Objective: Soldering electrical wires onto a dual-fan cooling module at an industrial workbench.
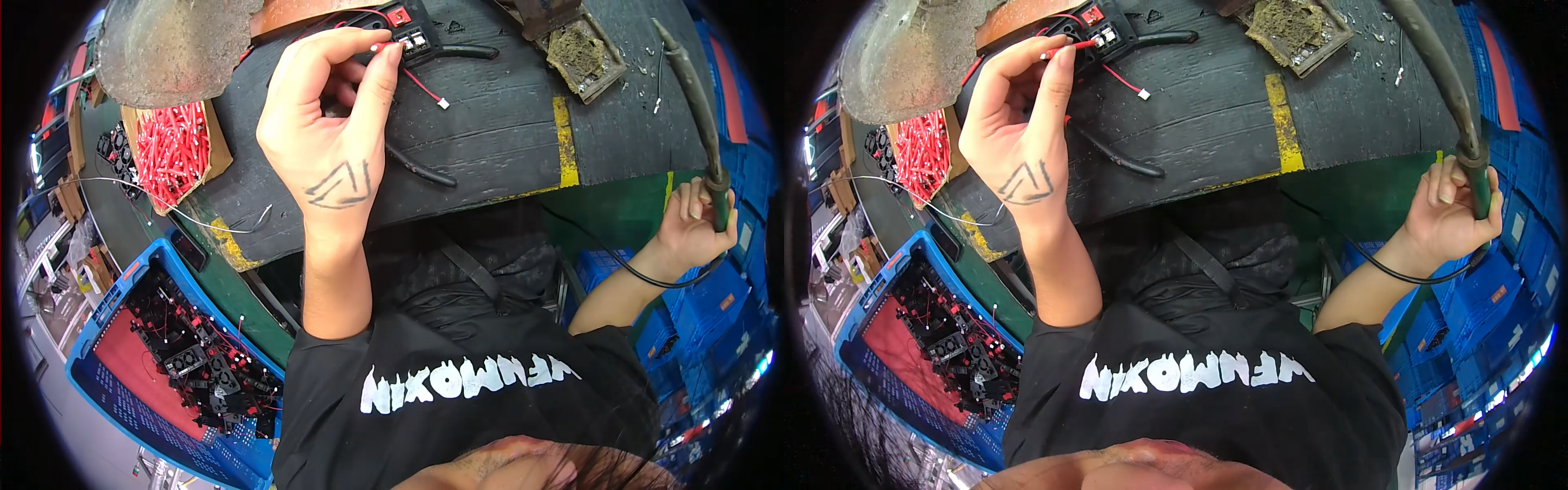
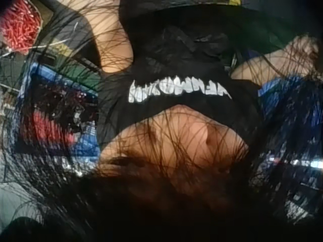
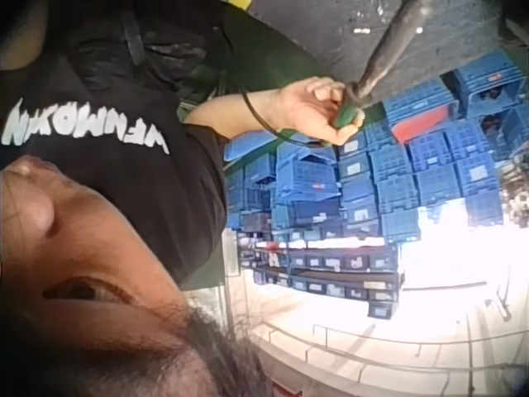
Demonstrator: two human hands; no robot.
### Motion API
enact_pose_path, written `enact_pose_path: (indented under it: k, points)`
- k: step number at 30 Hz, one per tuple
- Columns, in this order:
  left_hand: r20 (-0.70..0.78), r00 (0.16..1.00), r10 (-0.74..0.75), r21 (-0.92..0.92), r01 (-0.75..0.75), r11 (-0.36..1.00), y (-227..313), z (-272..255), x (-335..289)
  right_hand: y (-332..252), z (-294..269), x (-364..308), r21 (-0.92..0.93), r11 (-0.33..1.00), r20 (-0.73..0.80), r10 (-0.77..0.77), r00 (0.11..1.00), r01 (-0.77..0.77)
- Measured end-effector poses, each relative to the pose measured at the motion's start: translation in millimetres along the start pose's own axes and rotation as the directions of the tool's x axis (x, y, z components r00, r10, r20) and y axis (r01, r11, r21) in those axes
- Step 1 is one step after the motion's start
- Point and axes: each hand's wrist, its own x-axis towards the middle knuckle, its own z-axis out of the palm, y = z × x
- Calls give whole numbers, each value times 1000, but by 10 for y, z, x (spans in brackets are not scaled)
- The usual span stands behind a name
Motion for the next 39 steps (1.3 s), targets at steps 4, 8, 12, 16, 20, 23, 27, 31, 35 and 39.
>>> enact_pose_path:
  k: [4, 8, 12, 16, 20, 23, 27, 31, 35, 39]
  points:
    - [-35, 995, -91, -171, 83, 982, 57, 41, 32, 21, -101, 174, 74, 997, -53, 14, 998, -10]
    - [-29, 998, -48, -139, 44, 989, 25, 27, 38, 150, -60, 288, 89, 996, -43, 27, 999, -23]
    - [-48, 995, -89, -153, 81, 985, 42, 53, 71, 225, -20, 323, 50, 999, -104, 15, 994, -10]
    - [-164, 981, -106, -251, 62, 966, 2, 185, 107, 231, -81, 314, -30, 1000, -108, -11, 994, 8]
    - [-228, 968, -103, -240, 47, 970, -4, 250, 119, 241, -98, 319, -20, 1000, -104, -16, 994, 14]
    - [-261, 962, -85, -188, 36, 982, -50, 291, 69, 243, -120, 326, -35, 999, -64, -21, 998, 18]
    - [-359, 932, -48, -162, -11, 987, -10, 409, 28, 271, -140, 325, -51, 998, -88, -26, 996, 22]
    - [-349, 933, 87, 52, -74, 996, -72, 462, -4, 255, -188, 329, -19, 1000, -78, -19, 997, 18]
    - [-357, 934, -3, 18, 10, 1000, -46, 455, -13, 266, -172, 322, -28, 999, -82, -22, 996, 20]
    - [-378, 924, 51, 56, -33, 998, -132, 491, -13, 264, -169, 330, -37, 999, -103, -30, 994, 26]
